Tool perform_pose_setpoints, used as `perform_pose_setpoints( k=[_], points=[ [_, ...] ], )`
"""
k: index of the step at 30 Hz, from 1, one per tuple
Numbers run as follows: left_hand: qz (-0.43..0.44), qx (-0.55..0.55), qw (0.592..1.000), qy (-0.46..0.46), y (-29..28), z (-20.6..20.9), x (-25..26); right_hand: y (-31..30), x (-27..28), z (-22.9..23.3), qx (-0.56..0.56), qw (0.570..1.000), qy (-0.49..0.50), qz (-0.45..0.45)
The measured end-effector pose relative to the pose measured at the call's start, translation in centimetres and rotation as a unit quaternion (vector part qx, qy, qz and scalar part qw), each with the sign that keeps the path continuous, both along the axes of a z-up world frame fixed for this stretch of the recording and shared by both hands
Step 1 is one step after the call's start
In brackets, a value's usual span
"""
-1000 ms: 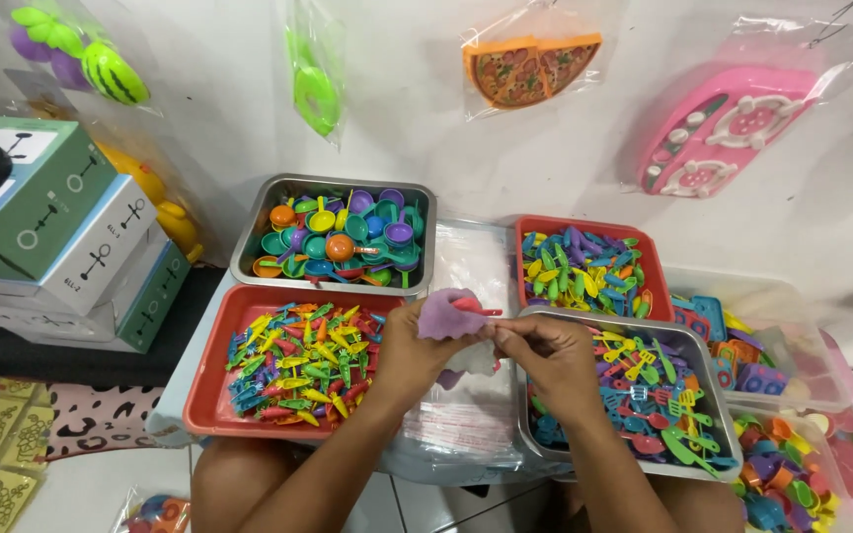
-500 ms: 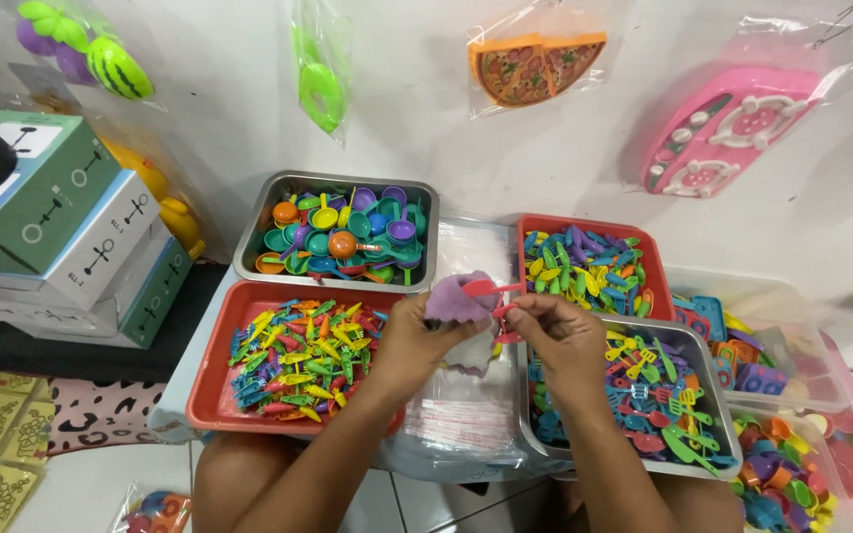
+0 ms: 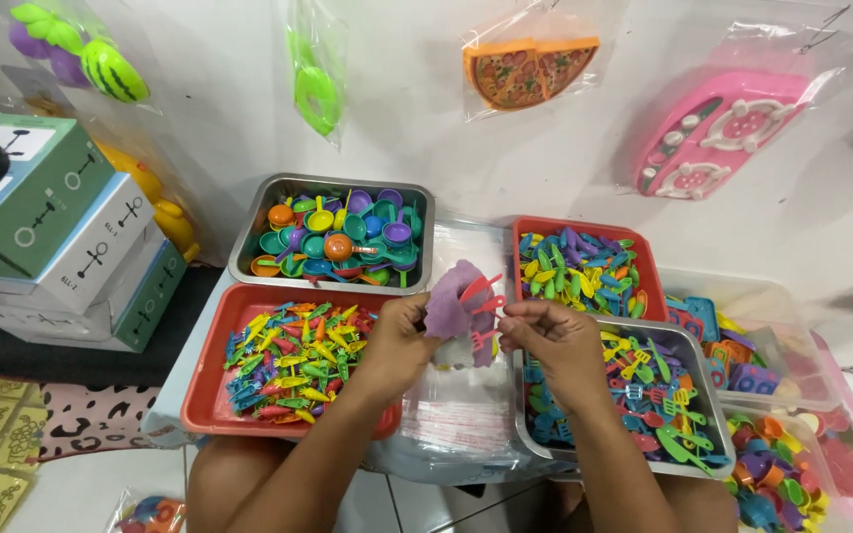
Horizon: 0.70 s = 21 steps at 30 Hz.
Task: Packing small plastic toy components into individual plastic bags.
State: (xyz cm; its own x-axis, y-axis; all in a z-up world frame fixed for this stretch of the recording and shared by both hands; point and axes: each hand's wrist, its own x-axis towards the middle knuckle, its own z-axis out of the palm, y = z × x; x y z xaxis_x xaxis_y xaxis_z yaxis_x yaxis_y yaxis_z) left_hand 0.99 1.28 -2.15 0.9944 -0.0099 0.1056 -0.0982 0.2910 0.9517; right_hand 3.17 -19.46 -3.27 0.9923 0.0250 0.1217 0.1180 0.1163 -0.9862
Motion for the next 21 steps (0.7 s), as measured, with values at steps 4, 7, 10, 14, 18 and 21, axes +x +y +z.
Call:
perform_pose_setpoints(
  k=[4,7,10,14,18,21],
  points=[
    [0.0,-0.057,0.998,0.014,-0.7,1.4,-0.5,-0.2,0.3,-0.3,0.007,1.0,-0.001,0.01],
    [0.021,-0.14,0.988,0.066,-1.4,1.5,-0.4,-0.1,0.3,0.0,0.051,0.997,-0.012,-0.056],
    [0.067,-0.212,0.969,0.11,-1.8,0.5,0.1,-0.1,0.1,0.4,0.083,0.985,-0.061,-0.135],
    [0.039,-0.219,0.965,0.141,-2.2,-1.5,0.4,0.7,0.2,-0.1,0.178,0.962,-0.077,-0.191],
    [-0.006,0.014,0.999,0.045,-0.7,-1.2,0.6,0.4,0.7,-0.7,0.18,0.978,-0.038,-0.098],
    [0.009,0.009,0.999,0.043,0.0,0.4,0.1,-1.2,1.2,-0.5,0.126,0.984,-0.07,-0.109]
  ],
)
